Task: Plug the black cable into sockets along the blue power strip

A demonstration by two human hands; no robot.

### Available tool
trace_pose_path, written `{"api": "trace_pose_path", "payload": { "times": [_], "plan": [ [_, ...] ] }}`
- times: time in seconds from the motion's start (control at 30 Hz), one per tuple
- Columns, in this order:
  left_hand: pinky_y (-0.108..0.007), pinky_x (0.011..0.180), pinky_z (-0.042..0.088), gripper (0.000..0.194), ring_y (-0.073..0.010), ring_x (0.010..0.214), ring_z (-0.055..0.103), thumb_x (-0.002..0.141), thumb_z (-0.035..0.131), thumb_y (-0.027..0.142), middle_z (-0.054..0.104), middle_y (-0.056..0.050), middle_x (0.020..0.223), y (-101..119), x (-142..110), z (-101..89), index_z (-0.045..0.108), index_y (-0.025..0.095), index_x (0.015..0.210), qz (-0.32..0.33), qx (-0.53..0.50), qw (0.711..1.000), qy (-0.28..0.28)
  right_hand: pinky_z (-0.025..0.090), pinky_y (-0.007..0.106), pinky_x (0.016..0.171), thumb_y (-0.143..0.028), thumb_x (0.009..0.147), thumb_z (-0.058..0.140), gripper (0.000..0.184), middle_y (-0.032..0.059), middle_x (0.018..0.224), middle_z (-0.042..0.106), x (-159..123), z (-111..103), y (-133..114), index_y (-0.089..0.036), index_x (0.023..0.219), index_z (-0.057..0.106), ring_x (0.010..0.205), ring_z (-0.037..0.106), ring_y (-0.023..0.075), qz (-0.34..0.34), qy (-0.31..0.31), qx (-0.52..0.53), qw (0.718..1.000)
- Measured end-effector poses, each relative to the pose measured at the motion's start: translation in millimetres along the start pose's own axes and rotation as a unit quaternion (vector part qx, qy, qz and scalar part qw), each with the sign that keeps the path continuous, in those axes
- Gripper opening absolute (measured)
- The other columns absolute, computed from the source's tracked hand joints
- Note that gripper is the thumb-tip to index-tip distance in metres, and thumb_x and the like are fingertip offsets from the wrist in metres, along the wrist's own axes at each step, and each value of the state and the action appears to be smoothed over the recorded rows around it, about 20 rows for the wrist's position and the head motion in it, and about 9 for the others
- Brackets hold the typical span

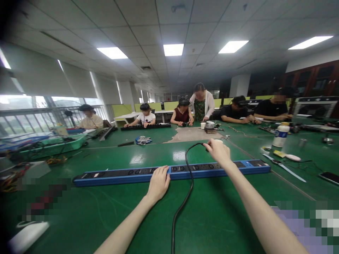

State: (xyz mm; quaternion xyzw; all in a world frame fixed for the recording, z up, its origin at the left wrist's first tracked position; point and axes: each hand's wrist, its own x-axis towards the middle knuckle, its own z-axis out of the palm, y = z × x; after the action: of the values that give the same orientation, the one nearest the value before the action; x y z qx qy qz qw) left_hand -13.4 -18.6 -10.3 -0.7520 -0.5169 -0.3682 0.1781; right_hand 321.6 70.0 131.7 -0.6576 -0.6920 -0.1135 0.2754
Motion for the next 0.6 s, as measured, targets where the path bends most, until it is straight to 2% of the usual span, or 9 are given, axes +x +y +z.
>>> {"api": "trace_pose_path", "payload": {
  "times": [0.07, 0.13, 0.27, 0.33, 0.37, 0.4, 0.47, 0.6],
  "plan": [
    [-0.05, 0.113, 0.046, 0.034, -0.0268, 0.127, 0.059, 0.102, 0.046, 0.023, 0.065, -0.013, 0.132, 0.3, -0.1, 0.7, 0.058, 0.02, 0.133, -0.002, -0.003, 1.0, -0.001, 0.049, 0.029, 0.071, -0.066, 0.095, 0.049, 0.049, 0.0068, 0.082, 0.075, -5.4, 3.4, 27.4, -0.023, 0.108, 0.069, 0.083, 0.071, 0.0225, 0.029, -0.026, 0.098, 0.994],
    [-0.049, 0.113, 0.045, 0.034, -0.0266, 0.127, 0.058, 0.102, 0.046, 0.023, 0.065, -0.013, 0.132, 0.6, -0.1, 1.3, 0.058, 0.02, 0.133, -0.005, -0.004, 1.0, -0.003, 0.052, 0.028, 0.067, -0.065, 0.092, 0.054, 0.051, 0.0057, 0.074, 0.074, -15.1, 12.5, 55.5, -0.021, 0.113, 0.068, 0.074, 0.072, 0.0208, 0.064, -0.056, 0.215, 0.973],
    [-0.049, 0.113, 0.045, 0.035, -0.0264, 0.127, 0.058, 0.102, 0.046, 0.024, 0.065, -0.012, 0.133, 0.8, 0.0, 2.3, 0.058, 0.02, 0.134, -0.008, -0.001, 1.0, -0.006, 0.06, 0.031, 0.066, -0.056, 0.082, 0.071, 0.05, 0.0122, 0.085, 0.077, -34.9, 32.4, 99.9, -0.017, 0.113, 0.065, 0.075, 0.076, 0.0235, 0.174, -0.095, 0.438, 0.877],
    [-0.048, 0.113, 0.045, 0.035, -0.0265, 0.127, 0.058, 0.102, 0.046, 0.024, 0.065, -0.012, 0.133, 0.5, -0.1, 3.1, 0.058, 0.02, 0.135, -0.008, 0.001, 1.0, -0.008, 0.062, 0.033, 0.07, -0.049, 0.078, 0.076, 0.044, 0.0145, 0.085, 0.078, -40.3, 37.6, 112.3, -0.017, 0.106, 0.066, 0.078, 0.077, 0.0254, 0.215, -0.117, 0.482, 0.841],
    [-0.048, 0.113, 0.045, 0.035, -0.0265, 0.127, 0.058, 0.102, 0.046, 0.024, 0.065, -0.012, 0.133, 0.4, -0.2, 3.6, 0.058, 0.02, 0.135, -0.008, 0.001, 1.0, -0.008, 0.062, 0.033, 0.071, -0.048, 0.077, 0.077, 0.041, 0.0149, 0.084, 0.078, -41.5, 38.4, 115.7, -0.018, 0.102, 0.066, 0.078, 0.077, 0.0259, 0.228, -0.131, 0.484, 0.834],
    [-0.048, 0.113, 0.045, 0.035, -0.0265, 0.127, 0.058, 0.102, 0.046, 0.024, 0.065, -0.012, 0.133, 0.2, -0.4, 4.1, 0.058, 0.02, 0.135, -0.007, 0.001, 1.0, -0.007, 0.062, 0.034, 0.071, -0.05, 0.078, 0.076, 0.04, 0.015, 0.083, 0.078, -41.8, 38.2, 117.5, -0.018, 0.1, 0.066, 0.078, 0.077, 0.0261, 0.236, -0.146, 0.476, 0.835],
    [-0.049, 0.113, 0.046, 0.035, -0.0266, 0.126, 0.059, 0.102, 0.046, 0.023, 0.066, -0.012, 0.132, -0.1, -0.7, 5.1, 0.058, 0.021, 0.134, -0.007, 0.002, 1.0, -0.003, 0.062, 0.035, 0.069, -0.059, 0.082, 0.069, 0.043, 0.0145, 0.08, 0.077, -40.6, 35.2, 116.1, -0.019, 0.096, 0.066, 0.074, 0.076, 0.026, 0.242, -0.165, 0.426, 0.856],
    [-0.05, 0.113, 0.046, 0.035, -0.0269, 0.126, 0.059, 0.102, 0.045, 0.024, 0.065, -0.012, 0.132, -0.4, -0.8, 5.8, 0.058, 0.021, 0.135, -0.004, 0.0, 1.0, -0.004, 0.058, 0.036, 0.067, -0.069, 0.089, 0.054, 0.052, 0.013, 0.066, 0.072, -37.5, 28.8, 99.9, -0.019, 0.092, 0.067, 0.061, 0.072, 0.0238, 0.208, -0.144, 0.211, 0.944]
  ]
}}
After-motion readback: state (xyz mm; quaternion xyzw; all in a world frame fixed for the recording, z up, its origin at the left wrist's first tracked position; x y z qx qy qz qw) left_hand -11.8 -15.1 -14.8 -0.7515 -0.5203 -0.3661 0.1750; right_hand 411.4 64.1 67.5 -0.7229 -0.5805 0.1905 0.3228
